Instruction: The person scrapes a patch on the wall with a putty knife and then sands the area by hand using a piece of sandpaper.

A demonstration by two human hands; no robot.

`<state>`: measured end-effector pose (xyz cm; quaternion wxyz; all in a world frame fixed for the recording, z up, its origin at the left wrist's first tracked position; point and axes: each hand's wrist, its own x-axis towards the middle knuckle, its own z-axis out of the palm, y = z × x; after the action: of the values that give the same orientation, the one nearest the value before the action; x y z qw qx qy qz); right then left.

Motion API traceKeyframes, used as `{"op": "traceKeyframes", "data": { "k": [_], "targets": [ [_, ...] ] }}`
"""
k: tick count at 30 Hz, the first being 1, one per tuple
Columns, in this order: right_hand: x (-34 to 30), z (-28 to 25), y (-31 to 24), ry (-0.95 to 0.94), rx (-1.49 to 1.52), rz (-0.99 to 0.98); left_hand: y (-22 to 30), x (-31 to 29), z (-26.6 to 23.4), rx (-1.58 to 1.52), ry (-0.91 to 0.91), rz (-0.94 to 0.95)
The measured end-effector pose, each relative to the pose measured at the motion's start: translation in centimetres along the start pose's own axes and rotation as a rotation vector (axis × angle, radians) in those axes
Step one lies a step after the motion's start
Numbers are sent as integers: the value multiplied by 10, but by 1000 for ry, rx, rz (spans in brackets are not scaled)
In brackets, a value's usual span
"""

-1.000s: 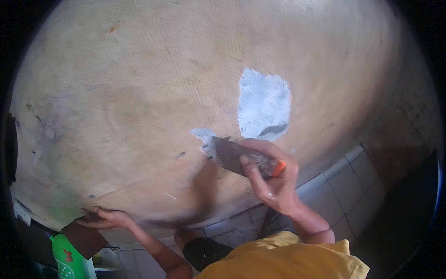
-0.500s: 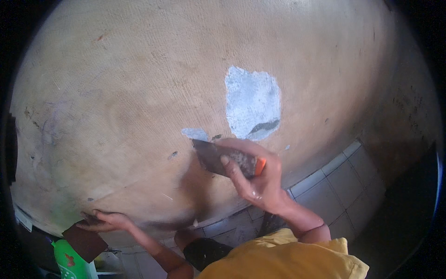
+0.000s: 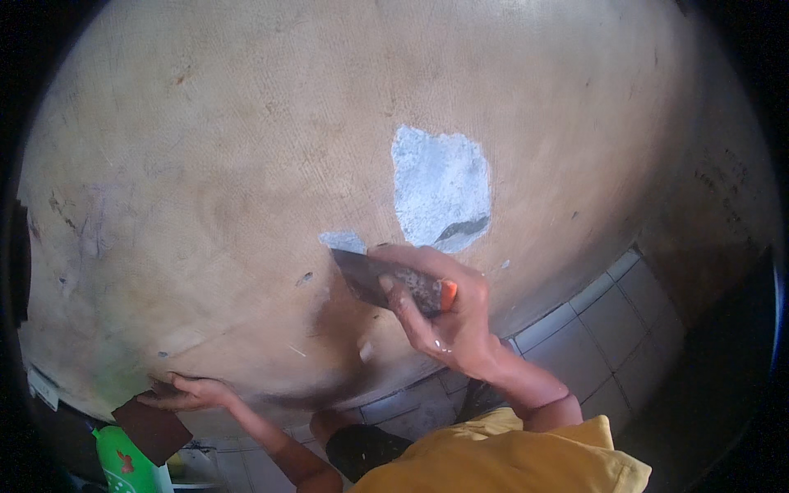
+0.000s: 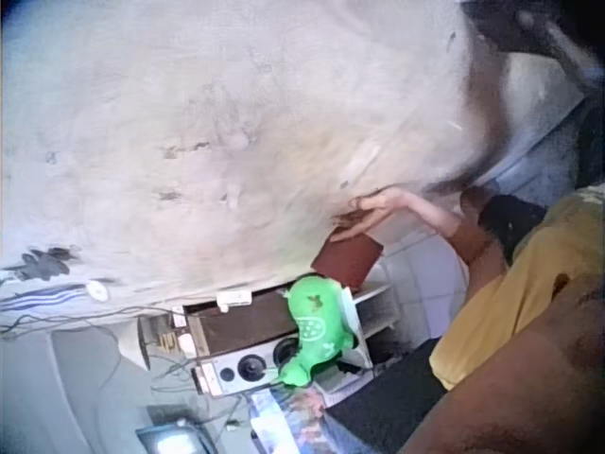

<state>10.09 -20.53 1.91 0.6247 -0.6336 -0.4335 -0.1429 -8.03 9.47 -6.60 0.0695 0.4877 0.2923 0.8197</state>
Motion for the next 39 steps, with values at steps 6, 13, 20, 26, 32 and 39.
{"op": "traceKeyframes", "data": {
  "k": [6, 13, 20, 26, 32, 39],
  "targets": [
    [-2, 1, 2, 59, -35, -72, -1, 2, -2, 11, -13, 8],
    [-5, -2, 3, 33, -3, -40, -1, 1, -5, 34, -16, 11],
    [0, -7, -5, 116, 230, 150, 5, 1, -1, 38, -18, 9],
    [7, -5, -5, -6, 44, 12, -1, 5, -2, 80, 21, 50],
    [5, -1, -3, -3, -25, -69, 1, 1, -3, 76, 14, 78],
    [17, -11, -10, 34, 64, -41, 5, 0, -1, 152, 21, 125]
  ]
}}
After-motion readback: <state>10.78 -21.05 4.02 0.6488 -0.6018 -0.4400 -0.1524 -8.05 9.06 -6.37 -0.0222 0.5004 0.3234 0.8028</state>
